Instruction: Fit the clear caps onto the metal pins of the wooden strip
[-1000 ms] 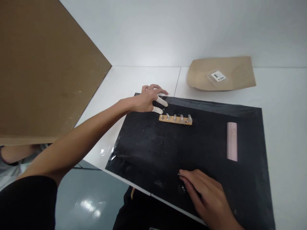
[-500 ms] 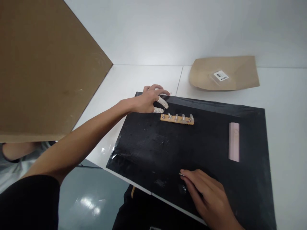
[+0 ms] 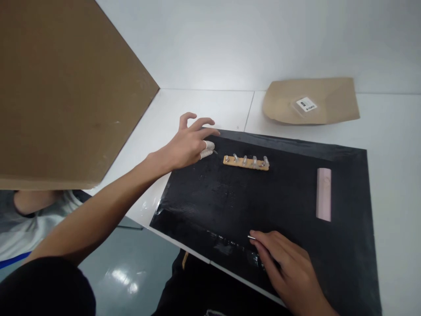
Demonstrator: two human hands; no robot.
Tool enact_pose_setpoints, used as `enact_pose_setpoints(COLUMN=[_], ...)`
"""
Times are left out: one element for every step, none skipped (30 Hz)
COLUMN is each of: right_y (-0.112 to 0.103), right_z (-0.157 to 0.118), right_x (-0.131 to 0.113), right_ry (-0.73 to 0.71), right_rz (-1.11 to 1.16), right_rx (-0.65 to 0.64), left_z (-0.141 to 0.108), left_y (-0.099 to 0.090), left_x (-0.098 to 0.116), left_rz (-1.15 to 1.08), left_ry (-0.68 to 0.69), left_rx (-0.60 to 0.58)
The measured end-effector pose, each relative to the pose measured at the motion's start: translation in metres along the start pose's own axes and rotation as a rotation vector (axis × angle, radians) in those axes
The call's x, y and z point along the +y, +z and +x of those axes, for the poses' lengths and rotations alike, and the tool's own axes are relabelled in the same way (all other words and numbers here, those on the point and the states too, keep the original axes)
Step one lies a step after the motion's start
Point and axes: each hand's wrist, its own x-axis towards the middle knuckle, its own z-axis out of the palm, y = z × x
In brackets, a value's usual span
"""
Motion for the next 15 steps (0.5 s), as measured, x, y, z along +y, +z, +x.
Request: enact_pose_setpoints(right_y=[0.0,0.0,0.0,-0.001,-0.001,-0.001,-0.001,-0.001,-0.001,-0.001,-0.001,-0.001,-0.001,-0.001,-0.001], right_z=[0.0,0.001,0.001,0.001,0.002,0.002,0.002,0.002,0.002,0.003,0.003,0.003,0.003,0.004,0.004], right_x=[0.0,0.0,0.0,-0.001,-0.001,-0.001,-0.001,-0.001,-0.001,-0.001,-0.001,-0.001,-0.001,-0.002,-0.002], right_ry=[-0.002,-0.006,-0.008,-0.009,-0.008,-0.007,-0.004,0.0,0.005,0.007,0.008,0.009,0.007,0.005,0.004], right_rz=[0.003,0.004,0.002,-0.003,-0.012,-0.019,-0.023,-0.025,-0.025,-0.024,-0.021,-0.019,-0.018,-0.019,-0.02], right_rx=[0.002,0.004,0.006,0.005,0.004,-0.002,-0.006,-0.013,-0.018,-0.02,-0.02,-0.018,-0.015,-0.013,-0.013], left_z=[-0.006,-0.013,-0.018,-0.024,-0.028,-0.032,-0.036,-0.038,-0.04,-0.042,-0.043,-0.043,-0.043,-0.043,-0.042], left_y=[0.0,0.0,0.0,0.001,0.003,0.005,0.006,0.008,0.009,0.01,0.011,0.012,0.012,0.012,0.012], left_x=[0.004,0.009,0.012,0.016,0.019,0.022,0.024,0.025,0.026,0.027,0.027,0.027,0.027,0.027,0.026], left_rz=[0.027,0.054,0.082,0.112,0.142,0.17,0.194,0.209,0.216,0.217,0.216,0.217,0.222,0.233,0.245], left_ry=[-0.007,-0.011,-0.013,-0.013,-0.011,-0.008,-0.004,0.001,0.007,0.015,0.025,0.038,0.051,0.066,0.081], left_rx=[0.01,0.018,0.022,0.026,0.034,0.043,0.055,0.068,0.08,0.091,0.102,0.116,0.134,0.152,0.167])
